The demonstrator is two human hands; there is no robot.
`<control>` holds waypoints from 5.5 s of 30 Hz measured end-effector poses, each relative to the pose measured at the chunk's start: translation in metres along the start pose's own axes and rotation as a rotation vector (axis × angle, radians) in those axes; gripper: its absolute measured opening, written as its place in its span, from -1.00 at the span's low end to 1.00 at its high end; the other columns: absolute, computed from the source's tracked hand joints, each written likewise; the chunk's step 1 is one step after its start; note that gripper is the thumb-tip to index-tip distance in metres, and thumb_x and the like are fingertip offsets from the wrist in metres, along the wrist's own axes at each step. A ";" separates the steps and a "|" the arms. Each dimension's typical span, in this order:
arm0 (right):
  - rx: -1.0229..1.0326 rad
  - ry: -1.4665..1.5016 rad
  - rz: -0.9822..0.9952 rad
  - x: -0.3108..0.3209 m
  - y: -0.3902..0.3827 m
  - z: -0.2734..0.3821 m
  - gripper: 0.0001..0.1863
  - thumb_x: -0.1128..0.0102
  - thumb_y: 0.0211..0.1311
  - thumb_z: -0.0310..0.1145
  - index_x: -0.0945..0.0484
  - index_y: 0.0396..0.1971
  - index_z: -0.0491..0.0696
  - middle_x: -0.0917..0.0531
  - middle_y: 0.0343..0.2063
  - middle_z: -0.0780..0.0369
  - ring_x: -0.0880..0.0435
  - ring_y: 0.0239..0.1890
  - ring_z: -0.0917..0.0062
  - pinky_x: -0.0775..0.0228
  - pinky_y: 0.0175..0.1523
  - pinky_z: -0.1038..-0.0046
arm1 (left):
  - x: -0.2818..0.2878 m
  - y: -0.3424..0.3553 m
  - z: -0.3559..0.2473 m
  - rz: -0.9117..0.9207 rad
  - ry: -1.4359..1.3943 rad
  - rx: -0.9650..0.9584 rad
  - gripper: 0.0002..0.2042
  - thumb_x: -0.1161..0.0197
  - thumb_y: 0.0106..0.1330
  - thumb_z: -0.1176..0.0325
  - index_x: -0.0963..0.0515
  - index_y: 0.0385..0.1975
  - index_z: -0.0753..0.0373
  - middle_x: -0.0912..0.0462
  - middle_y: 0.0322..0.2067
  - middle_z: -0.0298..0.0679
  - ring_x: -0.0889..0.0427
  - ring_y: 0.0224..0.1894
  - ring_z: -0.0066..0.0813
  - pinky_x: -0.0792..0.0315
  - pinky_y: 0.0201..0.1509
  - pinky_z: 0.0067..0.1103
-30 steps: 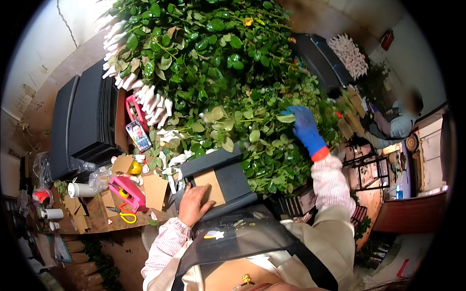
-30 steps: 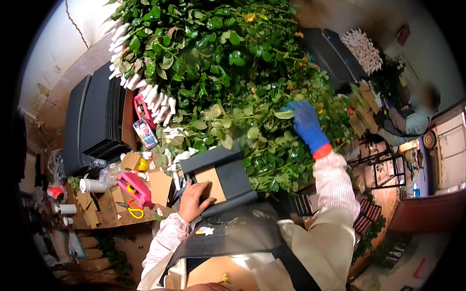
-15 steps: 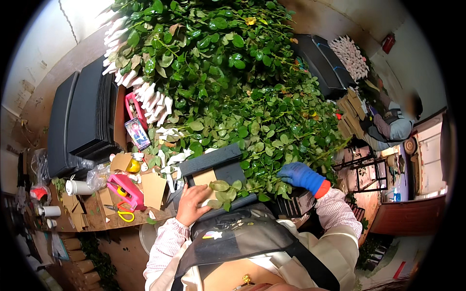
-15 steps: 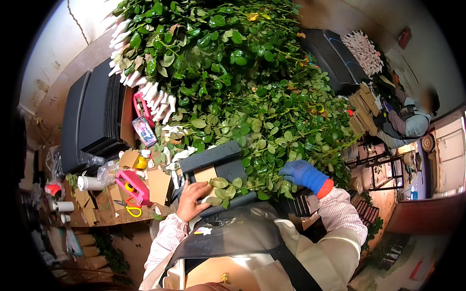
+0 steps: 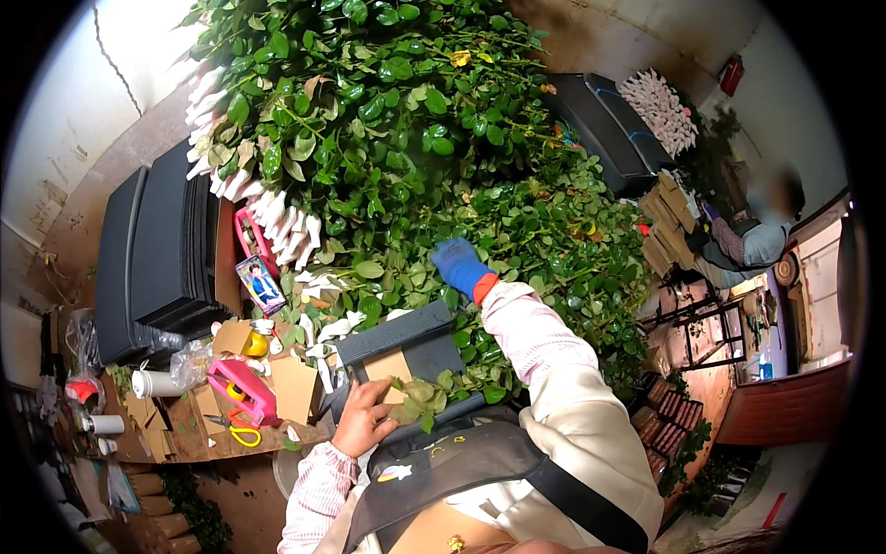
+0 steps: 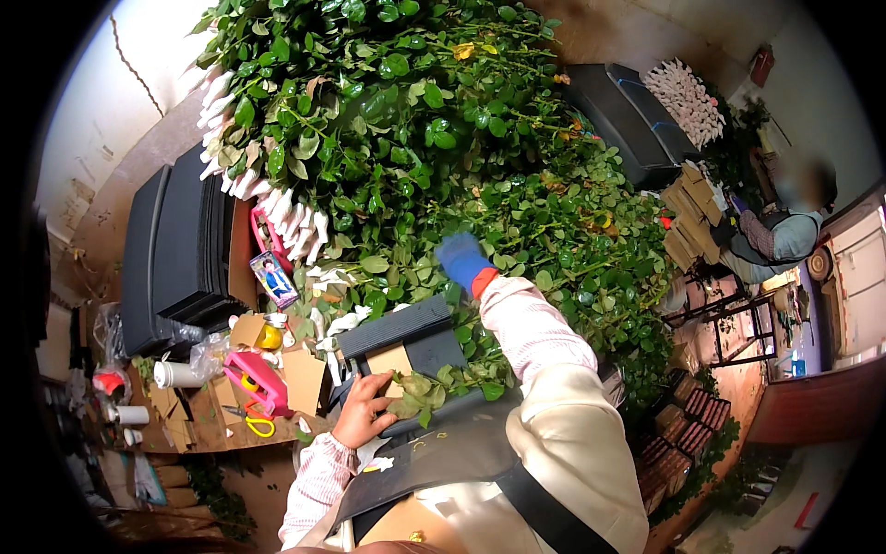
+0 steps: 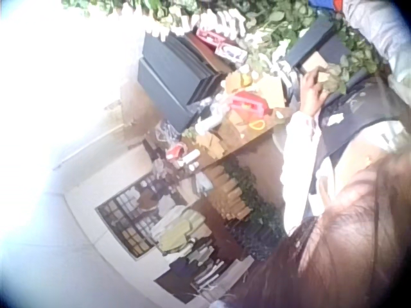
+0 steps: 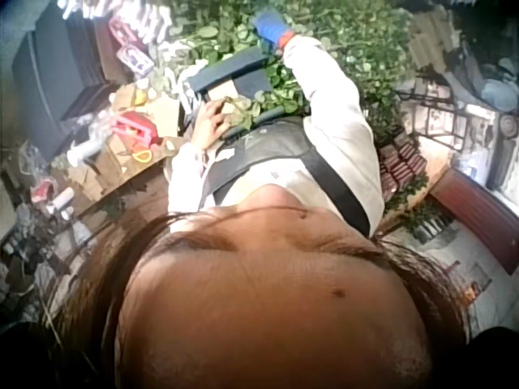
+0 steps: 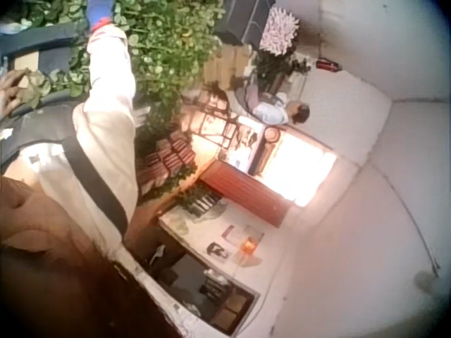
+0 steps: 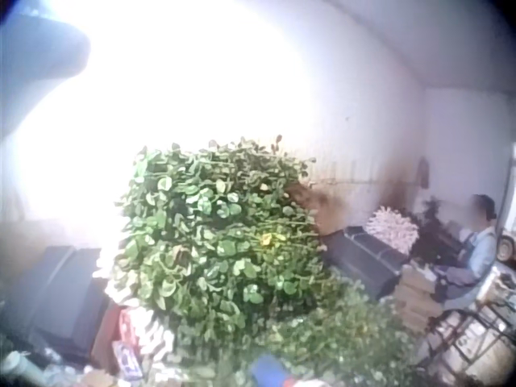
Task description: The person places white flower buds into a black rectangular tray, then adds green leafy branches on top to cover them. The person closes the tray and sets it aside, repeating the process with another tray.
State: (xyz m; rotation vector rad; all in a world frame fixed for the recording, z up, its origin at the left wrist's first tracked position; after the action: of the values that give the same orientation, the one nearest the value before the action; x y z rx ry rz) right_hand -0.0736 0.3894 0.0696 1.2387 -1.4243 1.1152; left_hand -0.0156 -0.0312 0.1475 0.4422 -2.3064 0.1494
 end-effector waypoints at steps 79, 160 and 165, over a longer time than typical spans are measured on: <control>-0.215 -0.175 0.608 0.066 -0.268 -0.137 -0.67 -0.35 0.21 -0.11 -0.74 -0.02 0.24 -0.75 -0.03 0.20 -0.72 0.02 0.20 -0.53 0.12 0.15 | -0.007 0.009 0.003 -0.159 -0.475 0.222 -0.45 -0.54 0.24 0.41 -0.56 0.26 0.24 -0.55 0.11 -0.11 -0.66 0.11 -0.25 -0.66 0.15 -0.43; -0.052 -0.427 -1.018 0.445 0.359 -0.094 -0.08 -0.50 0.12 -0.14 -0.28 0.49 0.02 -0.40 0.42 0.13 -0.51 0.34 0.20 -0.41 0.36 0.16 | -0.003 0.025 0.000 -0.456 -0.330 0.153 -0.82 -0.41 0.28 0.39 -0.64 -0.17 0.24 -0.69 -0.20 -0.04 -0.67 -0.13 0.09 -0.50 -0.09 -0.18; -0.186 -0.249 -0.501 0.428 0.424 -0.082 -0.45 -0.27 0.33 -0.24 -0.49 0.32 0.05 -0.62 0.24 0.12 -0.64 0.25 0.23 -0.50 0.25 0.16 | 0.002 0.026 -0.009 -0.441 -0.377 0.265 -0.79 -0.41 0.27 0.39 -0.64 -0.12 0.23 -0.69 -0.14 -0.02 -0.67 -0.06 0.08 -0.51 -0.03 -0.21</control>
State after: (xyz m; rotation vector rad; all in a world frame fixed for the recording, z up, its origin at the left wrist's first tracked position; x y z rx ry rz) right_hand -0.5222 0.4342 0.4778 1.5242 -1.2598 0.4918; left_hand -0.0202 -0.0050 0.1559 1.1881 -2.4921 0.1636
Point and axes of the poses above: each hand's wrist, its own y-axis towards the middle knuckle, its own x-axis out of the back of the hand, z = x × y, the point moved 1 cm from there along y, towards the middle knuckle
